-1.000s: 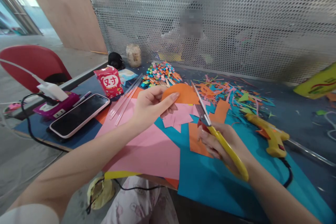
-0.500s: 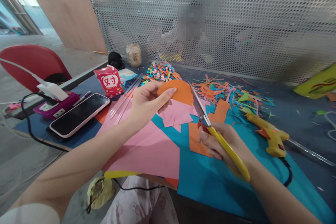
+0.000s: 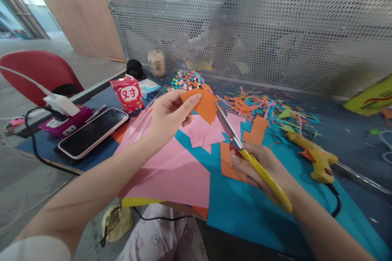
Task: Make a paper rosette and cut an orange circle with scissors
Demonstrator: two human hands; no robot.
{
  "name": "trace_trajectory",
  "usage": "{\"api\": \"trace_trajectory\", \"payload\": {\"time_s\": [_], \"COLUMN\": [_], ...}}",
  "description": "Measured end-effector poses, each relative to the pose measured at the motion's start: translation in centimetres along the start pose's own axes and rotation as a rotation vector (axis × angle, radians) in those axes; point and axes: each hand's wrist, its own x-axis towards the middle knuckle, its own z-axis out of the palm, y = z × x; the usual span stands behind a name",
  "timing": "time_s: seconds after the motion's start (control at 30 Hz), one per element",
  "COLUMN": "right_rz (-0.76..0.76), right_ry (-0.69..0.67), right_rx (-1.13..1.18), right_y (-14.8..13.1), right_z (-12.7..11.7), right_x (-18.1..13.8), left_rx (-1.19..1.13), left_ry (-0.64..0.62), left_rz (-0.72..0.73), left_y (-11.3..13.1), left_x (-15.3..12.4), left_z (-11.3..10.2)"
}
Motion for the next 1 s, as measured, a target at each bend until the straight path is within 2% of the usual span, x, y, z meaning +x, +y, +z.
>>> {"api": "trace_trajectory", "payload": {"time_s": [0.47, 1.0], "right_rz": [0.003, 0.075], "right_ry": [-0.018, -0.098], "right_rx": [-0.035, 0.041], "right_y": [0.6, 0.0], "right_z": [-0.4, -0.2], "right_x": [0.0, 0.0], "left_rx": [0.147, 0.061], "left_ry": [-0.083, 0.005], "left_rz": [0.038, 0.065], "left_y": [0.3, 0.2], "left_x": [0.5, 1.0], "left_z": [-0.8, -0.7]}}
